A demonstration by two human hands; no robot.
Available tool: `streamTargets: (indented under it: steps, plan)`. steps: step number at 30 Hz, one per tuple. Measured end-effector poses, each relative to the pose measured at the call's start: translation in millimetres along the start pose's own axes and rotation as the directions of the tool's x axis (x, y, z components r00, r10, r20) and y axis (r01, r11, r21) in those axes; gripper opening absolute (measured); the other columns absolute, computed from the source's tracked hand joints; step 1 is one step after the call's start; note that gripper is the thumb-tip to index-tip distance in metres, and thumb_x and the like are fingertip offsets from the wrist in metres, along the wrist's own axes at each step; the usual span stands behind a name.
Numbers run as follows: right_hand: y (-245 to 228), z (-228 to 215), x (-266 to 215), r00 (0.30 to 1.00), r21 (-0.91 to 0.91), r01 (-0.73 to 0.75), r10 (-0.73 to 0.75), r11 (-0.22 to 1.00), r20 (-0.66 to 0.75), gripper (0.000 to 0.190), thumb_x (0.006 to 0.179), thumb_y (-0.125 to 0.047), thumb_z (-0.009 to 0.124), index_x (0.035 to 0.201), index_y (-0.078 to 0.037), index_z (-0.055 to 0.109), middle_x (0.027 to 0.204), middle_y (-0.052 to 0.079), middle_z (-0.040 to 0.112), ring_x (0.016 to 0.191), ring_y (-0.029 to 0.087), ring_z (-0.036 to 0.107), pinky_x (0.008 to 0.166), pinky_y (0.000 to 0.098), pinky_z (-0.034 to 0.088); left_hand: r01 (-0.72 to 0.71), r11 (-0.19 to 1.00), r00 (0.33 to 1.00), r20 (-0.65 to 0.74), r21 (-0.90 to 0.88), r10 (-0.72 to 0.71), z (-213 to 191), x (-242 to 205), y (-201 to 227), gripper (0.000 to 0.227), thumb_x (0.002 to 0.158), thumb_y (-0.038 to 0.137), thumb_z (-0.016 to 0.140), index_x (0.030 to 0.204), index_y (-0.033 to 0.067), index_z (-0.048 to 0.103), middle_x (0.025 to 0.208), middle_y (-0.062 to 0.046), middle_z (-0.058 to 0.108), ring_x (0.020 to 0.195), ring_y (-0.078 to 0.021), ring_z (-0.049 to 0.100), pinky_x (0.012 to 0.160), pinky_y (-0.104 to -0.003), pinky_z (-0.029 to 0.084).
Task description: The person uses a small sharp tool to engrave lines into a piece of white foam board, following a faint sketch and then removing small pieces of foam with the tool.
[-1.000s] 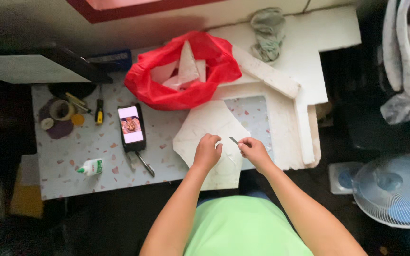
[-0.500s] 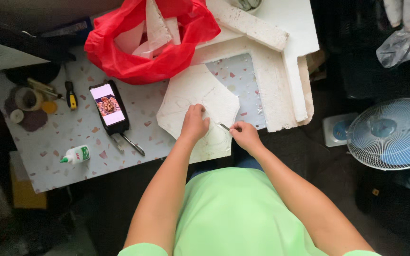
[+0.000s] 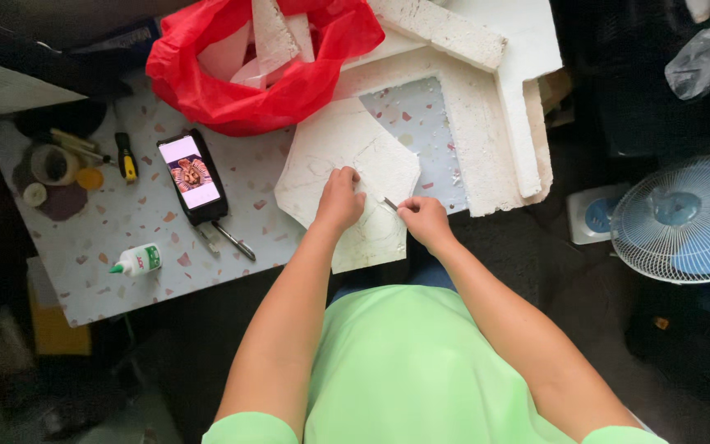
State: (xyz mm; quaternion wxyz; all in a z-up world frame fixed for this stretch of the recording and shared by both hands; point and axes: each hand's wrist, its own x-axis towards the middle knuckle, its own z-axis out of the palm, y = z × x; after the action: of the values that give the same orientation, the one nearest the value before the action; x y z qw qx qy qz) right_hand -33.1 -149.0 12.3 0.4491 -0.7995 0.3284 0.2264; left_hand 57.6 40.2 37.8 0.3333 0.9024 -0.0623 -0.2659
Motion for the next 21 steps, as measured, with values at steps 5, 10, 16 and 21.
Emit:
streamTargets:
  steps: [5,10,16,21]
  plan:
    - [1,2,4,0.998,-0.065,0.059,-0.058,0.996,0.017,0.023,0.084,-0.032,0.071,0.103,-0.024,0.081,0.095,0.003,0.079,0.105,0.028,0.072,0.092,0.0411,0.057,0.012,1.000,1.000,0.003,-0.008,-0.012,0,0,-1,0.035,0.085,0.013,0.074,0.114,0.0101,0.056,0.109,-0.010,0.055,0.108,-0.0354,0.066,0.098,-0.045,0.055]
    - [-6,6,-1,0.996,-0.096,0.084,-0.085,0.992,-0.002,0.021,0.087,-0.030,0.070,0.103,-0.023,0.081,0.095,0.003,0.078,0.105,0.028,0.072,0.092,0.0415,0.057,0.030,1.000,0.999,0.026,0.004,-0.030,-2,-3,3,0.035,0.086,0.013,0.074,0.116,0.0103,0.056,0.111,-0.011,0.054,0.111,-0.0359,0.065,0.099,-0.045,0.055]
    - [-5,10,17,0.999,-0.112,0.046,-0.046,0.993,-0.002,0.018,0.088,-0.031,0.069,0.100,-0.026,0.081,0.094,0.002,0.078,0.105,0.028,0.072,0.092,0.0405,0.058,0.018,0.999,1.000,0.025,0.027,-0.018,-3,-1,5,0.036,0.086,0.012,0.074,0.116,0.0093,0.055,0.113,-0.012,0.054,0.113,-0.0382,0.064,0.101,-0.046,0.054]
    - [-9,10,21,0.996,0.090,-0.087,0.085,0.992,0.027,0.026,0.076,-0.021,0.072,0.099,-0.014,0.081,0.087,0.007,0.076,0.086,0.021,0.072,0.083,0.0357,0.057,0.040,0.998,0.998,0.041,0.038,-0.042,-8,-6,12,0.035,0.088,0.011,0.072,0.118,0.0098,0.055,0.115,-0.012,0.053,0.115,-0.0366,0.064,0.101,-0.044,0.054]
